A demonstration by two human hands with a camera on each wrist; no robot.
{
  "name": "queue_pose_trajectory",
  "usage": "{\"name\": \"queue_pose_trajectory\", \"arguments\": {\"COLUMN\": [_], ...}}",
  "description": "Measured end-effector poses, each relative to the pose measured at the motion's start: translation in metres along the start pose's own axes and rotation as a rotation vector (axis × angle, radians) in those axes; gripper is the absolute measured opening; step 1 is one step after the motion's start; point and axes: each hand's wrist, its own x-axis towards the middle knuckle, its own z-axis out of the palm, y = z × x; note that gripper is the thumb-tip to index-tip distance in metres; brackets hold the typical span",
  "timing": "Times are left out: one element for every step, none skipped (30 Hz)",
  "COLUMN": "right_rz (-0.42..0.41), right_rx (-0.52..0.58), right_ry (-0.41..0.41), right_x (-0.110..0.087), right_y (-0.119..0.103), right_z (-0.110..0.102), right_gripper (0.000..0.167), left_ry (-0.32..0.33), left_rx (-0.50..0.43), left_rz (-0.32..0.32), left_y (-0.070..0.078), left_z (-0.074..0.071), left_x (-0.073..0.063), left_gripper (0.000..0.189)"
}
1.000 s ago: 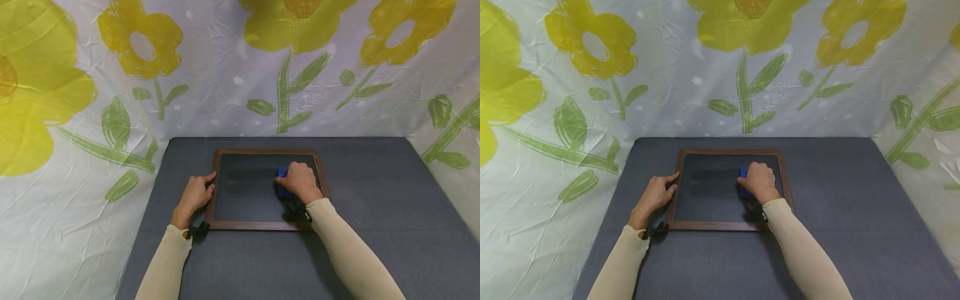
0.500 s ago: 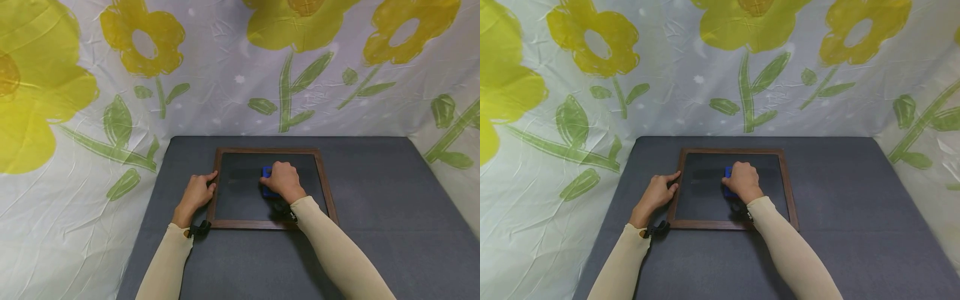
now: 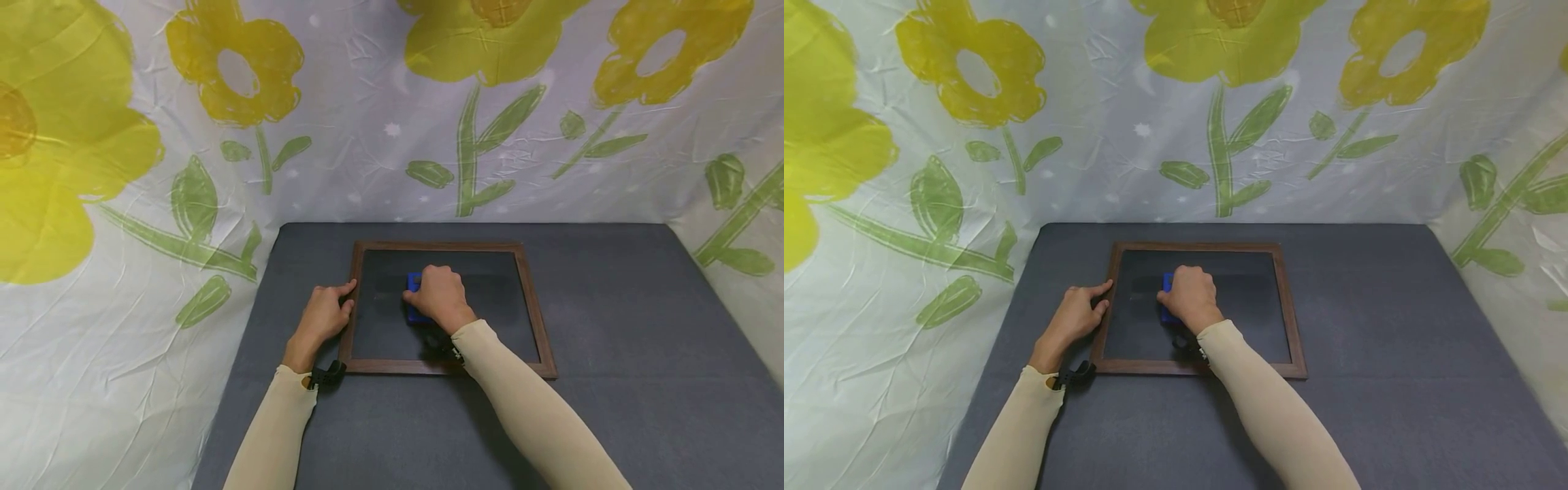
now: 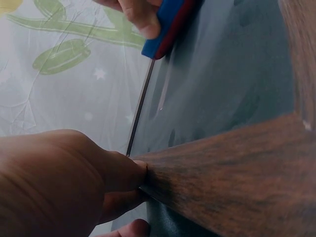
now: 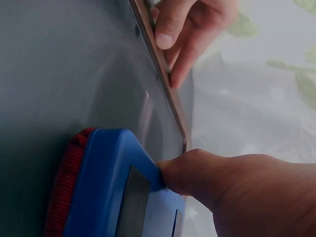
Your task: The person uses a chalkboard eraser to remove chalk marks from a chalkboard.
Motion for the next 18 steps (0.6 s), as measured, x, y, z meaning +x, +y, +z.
{"name": "queue_pose_trajectory", "arguments": {"right_rz": [0.005,0.002,0.008,0.005,0.003,0.0,-0.001,-0.003,-0.006,-0.011,-0.015,-0.019,-0.023,-0.027,-0.032,-0.036,-0.039,-0.042], "right_rx": [0.009,0.01,0.015,0.014,0.012,0.01,0.007,0.007,0.009,0.008,0.012,0.013,0.01,0.009,0.007,0.005,0.004,-0.001], "right_ry": [-0.004,0.001,-0.004,0.002,0.006,0.009,0.01,0.01,0.009,0.008,0.007,0.006,0.006,0.005,0.003,0.002,0.001,-0.001], "right_x": [-0.003,-0.004,-0.006,-0.007,-0.007,-0.007,-0.007,-0.007,-0.007,-0.007,-0.007,-0.007,-0.007,-0.006,-0.006,-0.006,-0.006,-0.005], "right_y": [-0.005,-0.007,-0.012,-0.015,-0.017,-0.019,-0.022,-0.024,-0.026,-0.029,-0.031,-0.033,-0.035,-0.037,-0.04,-0.042,-0.045,-0.047], "right_z": [-0.004,-0.003,-0.007,-0.006,-0.005,-0.004,-0.004,-0.003,-0.002,-0.002,-0.001,0.0,0.0,0.001,0.002,0.003,0.004,0.005], "right_gripper": [0.056,0.056,0.054,0.054,0.054,0.053,0.053,0.053,0.052,0.052,0.052,0.052,0.052,0.052,0.052,0.052,0.052,0.052], "left_ry": [0.001,0.002,0.002,-0.001,-0.004,-0.008,-0.015,-0.02,-0.025,-0.028,-0.03,-0.034,-0.037,-0.036,-0.035,-0.033,-0.034,-0.034], "left_rx": [-0.004,-0.003,-0.001,0.001,0.002,0.001,0.0,0.002,0.001,0.004,0.006,0.007,0.008,0.01,0.013,0.015,0.017,0.016], "left_rz": [0.0,0.001,0.0,-0.004,-0.008,-0.011,-0.012,-0.016,-0.021,-0.024,-0.025,-0.028,-0.036,-0.04,-0.043,-0.045,-0.048,-0.051], "left_y": [0.0,0.0,0.0,0.0,0.0,0.0,0.0,0.0,0.0,0.001,0.001,0.001,0.001,0.001,0.001,0.001,0.001,0.001], "left_z": [0.0,0.0,0.0,0.0,0.0,0.0,0.0,0.0,0.0,0.0,-0.001,-0.001,-0.001,0.0,0.0,0.0,0.001,0.001], "left_x": [0.0,0.0,0.001,0.001,0.001,0.0,0.0,0.0,0.0,0.0,-0.001,-0.001,0.0,0.0,0.0,0.0,0.0,0.0], "left_gripper": [0.051,0.051,0.051,0.051,0.051,0.051,0.051,0.051,0.052,0.052,0.052,0.052,0.052,0.052,0.052,0.052,0.052,0.052]}}
